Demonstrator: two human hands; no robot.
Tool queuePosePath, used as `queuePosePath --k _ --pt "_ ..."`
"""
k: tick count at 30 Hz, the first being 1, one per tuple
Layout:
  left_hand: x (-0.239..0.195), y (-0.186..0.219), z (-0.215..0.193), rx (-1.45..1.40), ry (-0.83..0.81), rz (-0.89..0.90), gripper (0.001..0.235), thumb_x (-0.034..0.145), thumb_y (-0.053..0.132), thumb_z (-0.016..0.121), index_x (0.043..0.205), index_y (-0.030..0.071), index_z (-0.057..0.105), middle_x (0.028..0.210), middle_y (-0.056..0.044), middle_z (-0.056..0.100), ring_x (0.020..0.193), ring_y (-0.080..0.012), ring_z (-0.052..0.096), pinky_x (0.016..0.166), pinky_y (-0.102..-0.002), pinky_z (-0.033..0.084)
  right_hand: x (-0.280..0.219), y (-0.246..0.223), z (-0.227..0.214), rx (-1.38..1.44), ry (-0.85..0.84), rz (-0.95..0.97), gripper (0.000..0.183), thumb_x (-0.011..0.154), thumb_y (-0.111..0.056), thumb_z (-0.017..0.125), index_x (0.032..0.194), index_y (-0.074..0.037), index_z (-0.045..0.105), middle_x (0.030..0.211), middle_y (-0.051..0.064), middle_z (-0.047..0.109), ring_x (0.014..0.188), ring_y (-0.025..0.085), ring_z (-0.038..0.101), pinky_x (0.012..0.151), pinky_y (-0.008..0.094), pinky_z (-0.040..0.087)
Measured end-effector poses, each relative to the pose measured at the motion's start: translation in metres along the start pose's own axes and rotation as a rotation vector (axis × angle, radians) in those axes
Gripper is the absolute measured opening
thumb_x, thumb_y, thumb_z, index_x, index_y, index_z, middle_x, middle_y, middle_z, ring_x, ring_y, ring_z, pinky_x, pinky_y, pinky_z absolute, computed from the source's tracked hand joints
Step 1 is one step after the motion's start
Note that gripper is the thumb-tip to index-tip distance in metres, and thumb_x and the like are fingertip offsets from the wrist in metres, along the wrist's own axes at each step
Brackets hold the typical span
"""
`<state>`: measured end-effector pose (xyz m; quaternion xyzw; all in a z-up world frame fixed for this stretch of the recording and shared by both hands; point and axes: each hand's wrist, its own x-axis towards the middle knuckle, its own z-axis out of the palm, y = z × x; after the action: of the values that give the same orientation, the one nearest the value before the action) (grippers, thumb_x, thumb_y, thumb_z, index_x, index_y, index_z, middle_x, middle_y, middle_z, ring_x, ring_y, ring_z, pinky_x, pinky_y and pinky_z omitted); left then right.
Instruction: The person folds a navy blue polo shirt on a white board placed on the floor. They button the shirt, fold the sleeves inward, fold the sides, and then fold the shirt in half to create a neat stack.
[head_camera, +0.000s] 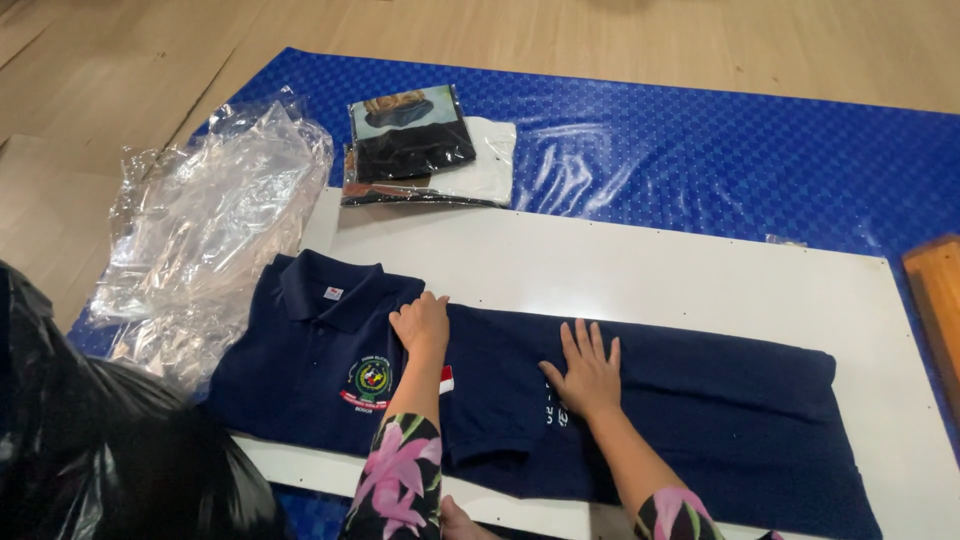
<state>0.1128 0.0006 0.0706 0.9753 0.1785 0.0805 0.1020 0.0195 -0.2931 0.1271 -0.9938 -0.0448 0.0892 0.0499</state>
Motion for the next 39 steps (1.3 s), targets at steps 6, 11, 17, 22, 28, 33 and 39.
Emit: queuePosePath --k 6,11,17,22,28,33,39 --pt "-0.002 -0.018 0.036 0.146 0.336 0.179 0.039 0.084 0.054 0.07 0.077 0.015 0.067 0.067 -0.008 0.068 0.073 -0.0341 0.068 0.08 -0.05 0.046 -0.008 -0.011 -0.017 -0.013 -0.058 0.028 0.085 0.096 -0.075 0.034 0.163 -0.024 0.021 0.171 0.008 0.018 0.157 0.029 0.015 0.124 0.06 0.007" --pt "0.004 -0.023 -0.005 0.115 0.121 0.266 0.04 0.093 0.055 0.061 0.091 0.016 0.064 0.08 -0.008 0.069 0.081 -0.0322 0.069 0.081 -0.046 0.046 0.001 0.007 0.009 0.05 0.074 -0.091 0.085 0.096 -0.072 0.04 0.164 -0.024 0.022 0.17 0.01 0.021 0.156 0.03 0.018 0.124 0.059 0.008" --pt "-0.044 -0.01 -0.079 0.048 0.098 0.68 0.035 0.1 0.034 0.056 0.127 0.015 0.068 0.128 -0.012 0.069 0.119 -0.0328 0.064 0.096 -0.045 0.052 -0.021 0.02 0.033 0.211 0.537 -0.678 0.088 0.078 -0.057 0.071 0.154 -0.024 0.042 0.165 0.009 0.034 0.153 0.026 0.028 0.124 0.05 0.017" --pt "-0.103 -0.041 -0.066 -0.497 -0.069 1.179 0.02 0.091 0.019 0.073 0.106 0.008 0.078 0.117 -0.014 0.074 0.119 -0.0377 0.065 0.1 -0.048 0.051 -0.06 -0.01 -0.018 0.193 0.334 -1.295 0.06 0.096 -0.049 0.061 0.143 -0.013 0.058 0.155 0.024 0.044 0.144 0.043 0.043 0.119 0.057 0.026" --pt "-0.074 -0.04 -0.091 -0.634 -0.573 0.318 0.03 0.091 0.038 0.063 0.093 0.016 0.084 0.076 -0.001 0.08 0.077 -0.0089 0.073 0.075 -0.029 0.053 -0.052 -0.027 -0.012 0.197 0.303 -1.333 0.026 0.1 -0.014 0.054 0.116 -0.004 0.072 0.119 0.017 0.073 0.105 0.036 0.071 0.088 0.048 0.053" --pt "-0.062 -0.026 -0.079 -1.247 -0.719 -0.146 0.036 0.098 0.029 0.068 0.104 -0.006 0.076 0.097 -0.027 0.077 0.086 -0.0341 0.078 0.076 -0.039 0.064 -0.039 -0.044 -0.021 0.212 -0.16 -0.974 0.02 0.083 -0.025 0.067 0.101 -0.021 0.076 0.102 0.002 0.077 0.103 0.028 0.071 0.092 0.045 0.053" --pt "-0.043 -0.063 -0.025 -1.131 -0.817 -0.389 0.08 0.1 0.071 0.037 0.11 0.005 0.079 0.087 -0.016 0.079 0.07 -0.0201 0.076 0.061 -0.027 0.063 0.054 -0.019 0.034 0.9 -0.066 0.079 0.031 0.098 -0.038 0.065 0.125 -0.027 0.074 0.122 -0.001 0.075 0.12 0.02 0.066 0.1 0.036 0.052"
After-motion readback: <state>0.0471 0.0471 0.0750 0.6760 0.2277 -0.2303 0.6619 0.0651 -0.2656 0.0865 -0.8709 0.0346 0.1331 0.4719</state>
